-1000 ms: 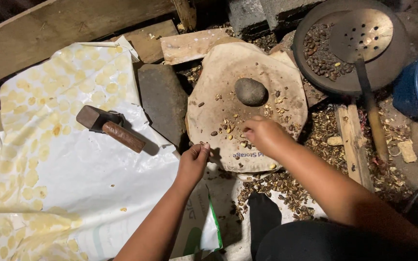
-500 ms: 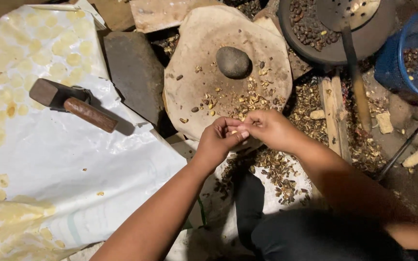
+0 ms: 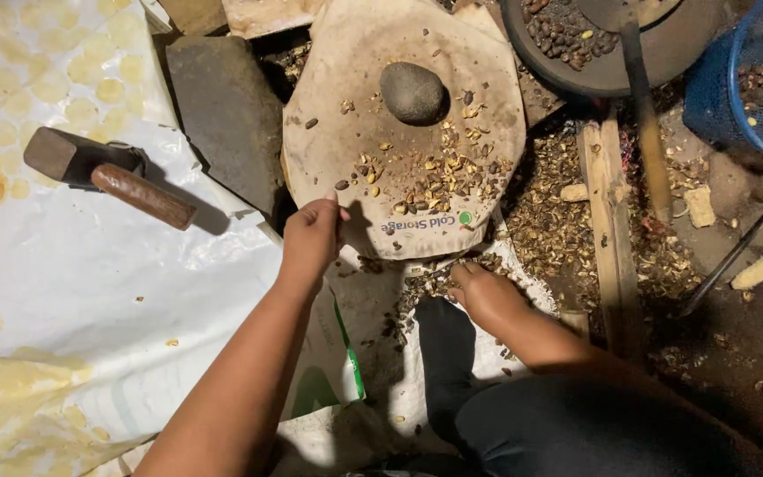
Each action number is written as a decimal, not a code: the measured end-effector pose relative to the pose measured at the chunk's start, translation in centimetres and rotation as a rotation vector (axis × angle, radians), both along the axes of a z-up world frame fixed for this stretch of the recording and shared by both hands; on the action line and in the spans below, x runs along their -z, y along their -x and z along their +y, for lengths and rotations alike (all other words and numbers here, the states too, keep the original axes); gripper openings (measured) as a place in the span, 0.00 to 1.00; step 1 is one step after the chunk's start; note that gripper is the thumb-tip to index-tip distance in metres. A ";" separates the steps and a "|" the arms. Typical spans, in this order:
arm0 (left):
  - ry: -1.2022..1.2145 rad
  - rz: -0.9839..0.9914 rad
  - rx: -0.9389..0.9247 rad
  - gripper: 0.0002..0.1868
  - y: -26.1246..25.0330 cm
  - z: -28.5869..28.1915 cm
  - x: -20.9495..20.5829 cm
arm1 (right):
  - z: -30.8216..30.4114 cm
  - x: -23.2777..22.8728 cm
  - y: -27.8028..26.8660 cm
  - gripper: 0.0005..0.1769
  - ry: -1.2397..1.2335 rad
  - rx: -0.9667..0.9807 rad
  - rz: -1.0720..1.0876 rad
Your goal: Flattening dough circles with a mallet and cracking nuts with a stone.
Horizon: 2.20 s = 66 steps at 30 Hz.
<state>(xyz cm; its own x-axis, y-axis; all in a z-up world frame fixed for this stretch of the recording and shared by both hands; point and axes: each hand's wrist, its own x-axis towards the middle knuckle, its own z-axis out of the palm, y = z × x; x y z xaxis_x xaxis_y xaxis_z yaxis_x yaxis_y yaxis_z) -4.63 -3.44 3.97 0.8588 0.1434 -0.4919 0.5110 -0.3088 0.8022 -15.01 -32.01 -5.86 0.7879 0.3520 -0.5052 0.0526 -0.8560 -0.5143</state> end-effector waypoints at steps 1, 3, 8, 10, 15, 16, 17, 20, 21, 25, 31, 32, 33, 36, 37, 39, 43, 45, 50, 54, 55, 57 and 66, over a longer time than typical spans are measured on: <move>0.116 -0.014 -0.134 0.23 -0.3 0.5 -0.1 | 0.1 2.7 1.0 0.24 0.058 -0.088 -0.164; -0.027 -0.044 -0.030 0.16 -0.6 0.0 0.8 | 0.2 6.2 2.2 0.20 0.117 -0.166 -0.247; -0.205 -0.188 0.245 0.05 -0.5 -3.9 0.8 | 1.1 8.7 4.3 0.08 0.305 -0.312 -0.573; -0.231 -0.397 0.404 0.06 -0.5 -4.8 1.6 | 1.2 8.2 4.8 0.07 0.394 -0.353 -0.745; -0.530 -0.578 0.698 0.09 -0.6 -4.9 1.3 | 1.4 6.9 4.1 0.02 0.350 -0.299 -0.816; -0.596 -0.611 0.772 0.11 -0.4 -4.9 0.6 | 1.3 7.1 4.0 0.01 0.325 -0.280 -0.803; -0.595 -0.613 0.777 0.11 -0.4 -4.7 1.0 | 1.0 7.1 4.1 0.01 0.327 -0.276 -0.803; -0.681 -0.703 0.811 0.11 -0.6 -4.4 1.9 | 0.0 7.3 3.8 0.04 0.189 -0.259 -0.652; -0.609 -0.599 0.781 0.10 -0.7 -4.3 2.2 | -0.4 7.4 3.8 0.08 0.095 -0.227 -0.553; -0.391 -0.304 0.537 0.10 0.0 -3.6 -0.5 | -1.4 3.1 0.2 0.07 -0.198 -0.151 -0.465; -0.207 -0.052 0.301 0.09 0.6 -1.0 -2.1 | 2.3 -5.6 -9.8 0.10 -0.591 0.279 -0.294; -0.211 -0.057 0.298 0.09 0.5 -0.6 -1.0 | 3.6 -6.8 -11.4 0.10 -0.594 0.275 -0.298; -0.113 -0.012 0.274 0.08 0.4 -0.2 0.1 | 4.9 -8.0 -12.9 0.08 -0.621 0.212 -0.269; 0.057 0.074 0.199 0.08 0.7 0.5 1.4 | 8.5 -7.8 -16.3 0.05 -0.633 0.075 -0.359; 0.135 0.115 0.155 0.09 0.8 0.6 1.4 | 9.7 -7.1 -17.2 0.04 -0.612 0.009 -0.480; 0.175 0.140 0.117 0.09 1.4 0.7 1.4 | 10.4 -7.5 -17.7 0.05 -0.426 -0.093 -0.573; 0.252 0.185 0.085 0.09 2.0 0.8 -0.2 | 11.1 -10.1 -17.8 0.06 -0.130 -0.190 -0.607; 0.301 0.211 0.058 0.09 2.2 1.0 -0.4 | 10.6 -7.9 -18.6 0.06 -0.140 -0.173 -0.491; 0.305 0.208 0.040 0.09 2.3 2.9 1.6 | 9.8 -8.4 -19.1 0.11 -0.113 0.021 -0.226; 0.329 0.229 -0.093 0.08 1.7 2.8 0.8 | 9.1 -10.5 -17.4 0.05 -0.194 0.179 -0.311; 0.358 0.260 -0.145 0.07 1.5 2.5 -0.3 | 9.1 -11.3 -17.0 0.06 -0.199 0.207 -0.285; 0.506 0.287 -0.210 0.12 0.9 2.2 -1.7 | 9.5 -11.5 -16.4 0.04 -0.176 0.205 -0.274; 0.940 0.457 -0.450 0.14 0.5 2.2 -1.7 | 10.1 -18.7 -21.3 0.23 -0.115 0.070 -0.399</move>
